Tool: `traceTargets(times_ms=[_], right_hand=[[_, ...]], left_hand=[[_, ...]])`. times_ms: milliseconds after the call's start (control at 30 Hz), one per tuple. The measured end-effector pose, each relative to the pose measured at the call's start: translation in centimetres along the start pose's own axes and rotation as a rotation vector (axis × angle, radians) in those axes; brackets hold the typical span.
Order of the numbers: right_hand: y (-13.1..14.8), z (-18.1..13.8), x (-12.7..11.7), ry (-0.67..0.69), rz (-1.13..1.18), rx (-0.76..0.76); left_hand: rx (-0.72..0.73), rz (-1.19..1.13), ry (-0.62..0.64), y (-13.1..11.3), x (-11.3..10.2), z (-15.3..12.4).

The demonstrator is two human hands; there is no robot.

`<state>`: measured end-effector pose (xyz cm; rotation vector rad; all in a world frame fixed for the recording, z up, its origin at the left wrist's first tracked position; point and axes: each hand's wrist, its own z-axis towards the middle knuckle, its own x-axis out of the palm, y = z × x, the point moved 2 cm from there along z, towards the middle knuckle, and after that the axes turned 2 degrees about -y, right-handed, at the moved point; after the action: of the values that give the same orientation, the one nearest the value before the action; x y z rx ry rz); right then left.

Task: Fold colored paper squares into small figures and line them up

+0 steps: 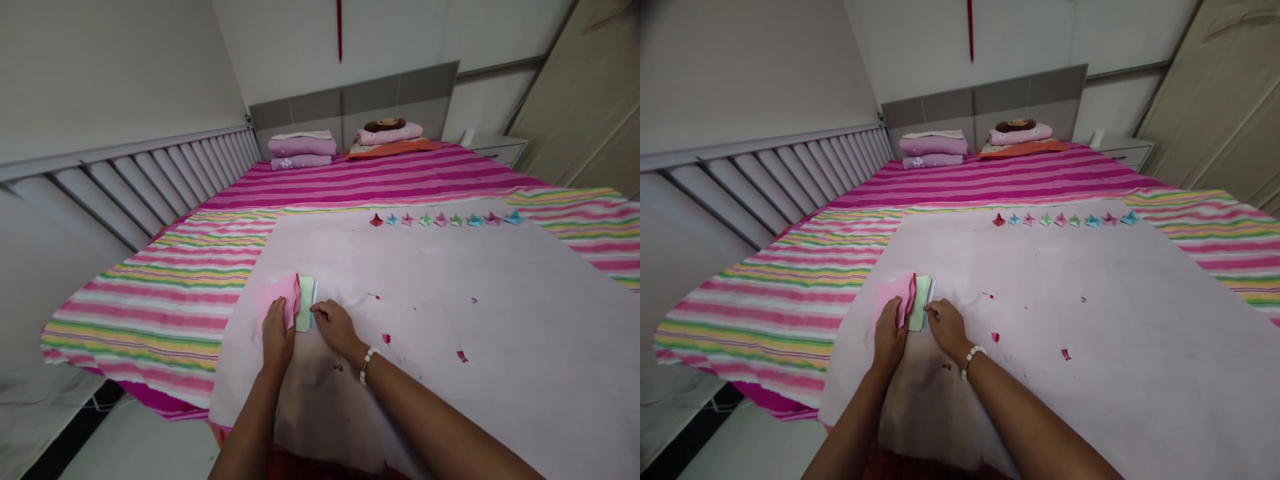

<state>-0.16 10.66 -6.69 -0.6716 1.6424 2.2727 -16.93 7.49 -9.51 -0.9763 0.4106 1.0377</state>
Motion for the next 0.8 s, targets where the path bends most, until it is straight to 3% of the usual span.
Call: traceTargets(times_ms=[400, 800], right_hand=[[2.6, -0.4, 0.4, 0.010, -0.180, -0.128], [2.4, -0.2, 0.7, -0.066, -0.120, -0.110]], left_hand=[[-0.021, 0.007, -0.019, -0.4, -0.1, 0.1], [-0.021, -0.009, -0.033, -0.6, -0.1, 0.1]])
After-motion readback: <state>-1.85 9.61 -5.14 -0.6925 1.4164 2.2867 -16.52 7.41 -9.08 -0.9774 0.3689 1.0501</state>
